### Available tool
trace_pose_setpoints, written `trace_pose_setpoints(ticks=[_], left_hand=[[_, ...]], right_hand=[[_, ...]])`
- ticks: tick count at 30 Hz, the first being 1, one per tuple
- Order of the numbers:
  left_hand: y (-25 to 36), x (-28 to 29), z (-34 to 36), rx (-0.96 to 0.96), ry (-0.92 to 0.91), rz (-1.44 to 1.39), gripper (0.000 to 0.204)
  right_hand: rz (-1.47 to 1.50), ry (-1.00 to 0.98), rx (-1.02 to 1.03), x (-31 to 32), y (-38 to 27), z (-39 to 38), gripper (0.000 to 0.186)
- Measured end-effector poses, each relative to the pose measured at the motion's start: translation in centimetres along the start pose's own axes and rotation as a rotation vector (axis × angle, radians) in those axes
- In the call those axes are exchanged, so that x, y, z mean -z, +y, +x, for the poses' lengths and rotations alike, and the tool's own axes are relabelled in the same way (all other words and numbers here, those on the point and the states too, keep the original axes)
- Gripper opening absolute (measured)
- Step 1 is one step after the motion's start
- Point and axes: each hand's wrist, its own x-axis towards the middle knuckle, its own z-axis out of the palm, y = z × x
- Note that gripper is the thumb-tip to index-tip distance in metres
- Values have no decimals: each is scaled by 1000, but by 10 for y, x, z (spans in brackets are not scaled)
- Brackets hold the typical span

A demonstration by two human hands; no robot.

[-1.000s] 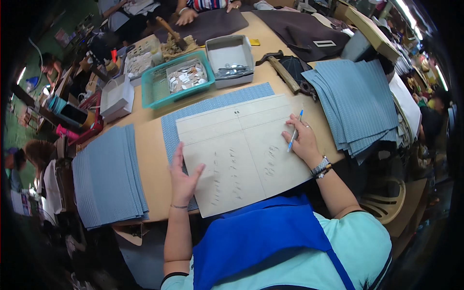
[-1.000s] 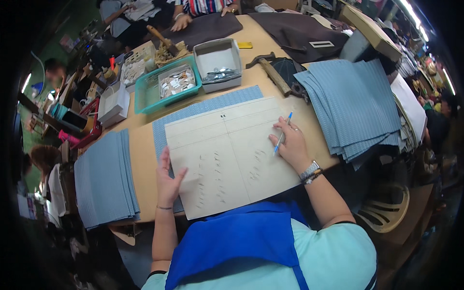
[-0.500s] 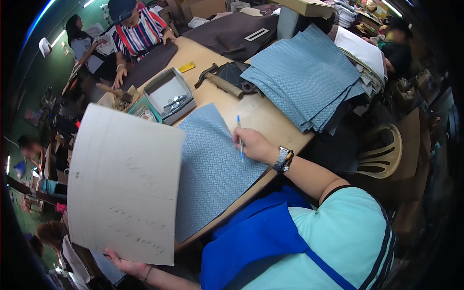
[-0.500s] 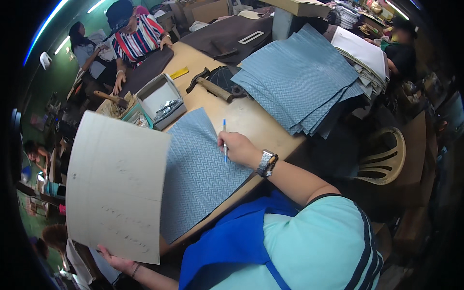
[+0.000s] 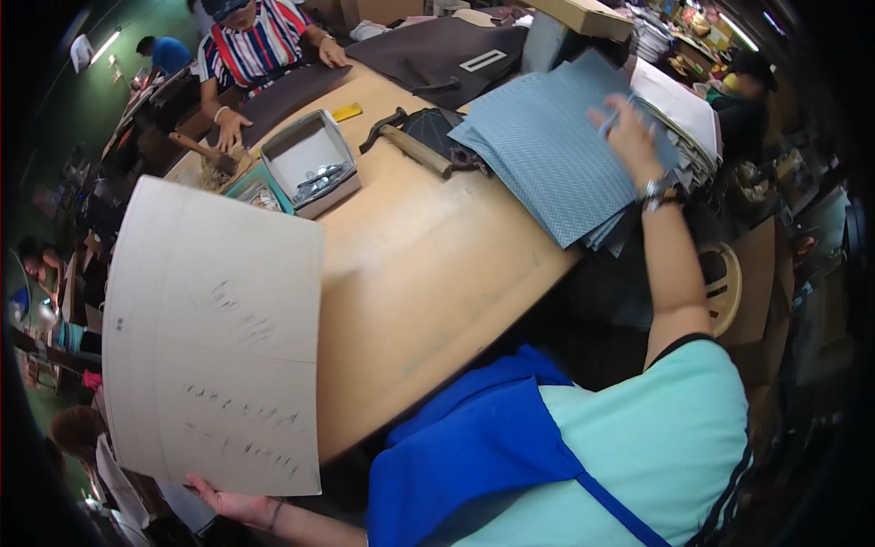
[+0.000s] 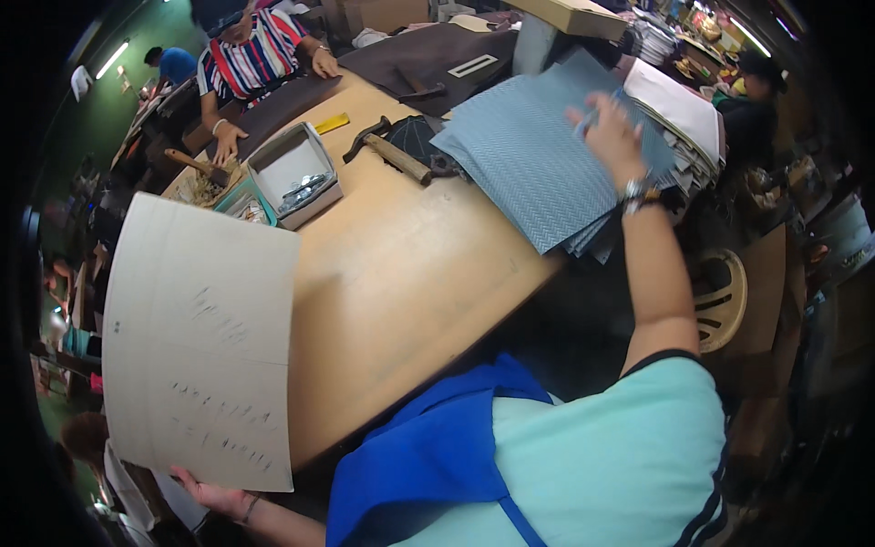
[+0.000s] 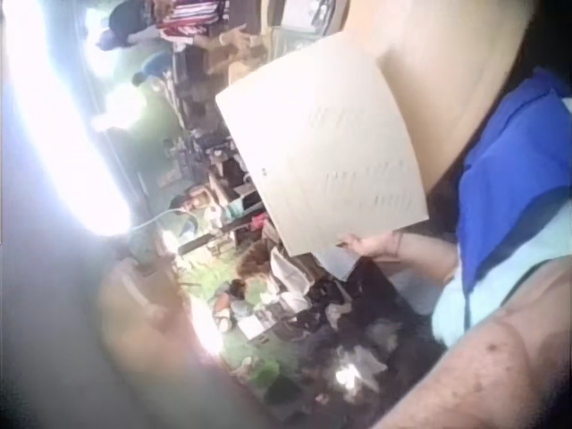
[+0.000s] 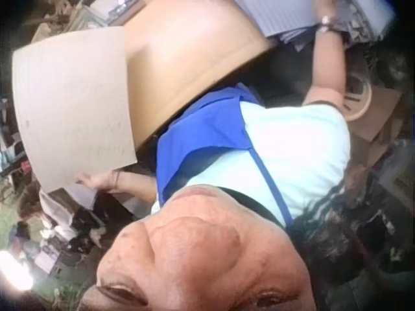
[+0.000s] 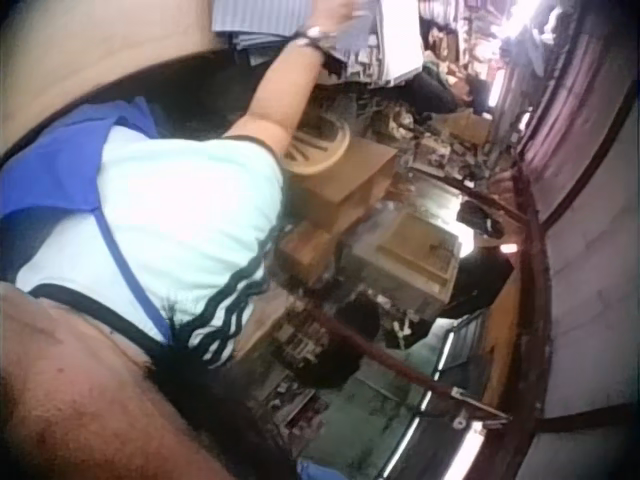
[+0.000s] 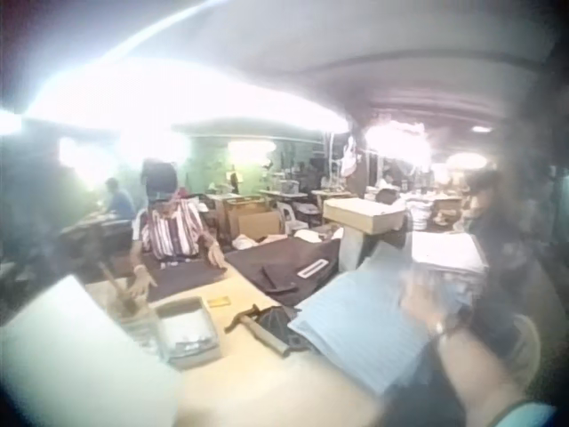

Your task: The person writes on a large cardboard pattern template using a pen and compares it to textured blue leather pieces on a workshop table.

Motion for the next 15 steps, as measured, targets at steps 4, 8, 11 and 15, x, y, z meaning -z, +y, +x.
trace_pose_setpoints(ticks=[4,8,11,15], left_hand=[[-15,-14,-4,52,-117,-34,57],[-22,5,11,52,-251,-47,56],[-33,0,1,190,-269,-176,49],[-31,-38,-30,164,-403,-193,51]], right_hand=[[-33,-165,-59,-59,-7,-53,77],[-54,-78,44,-60,-6,-34,66],[739,41,361,-79,-5,-32,47],[1310,-82,326,-45,-121,-95,54]])
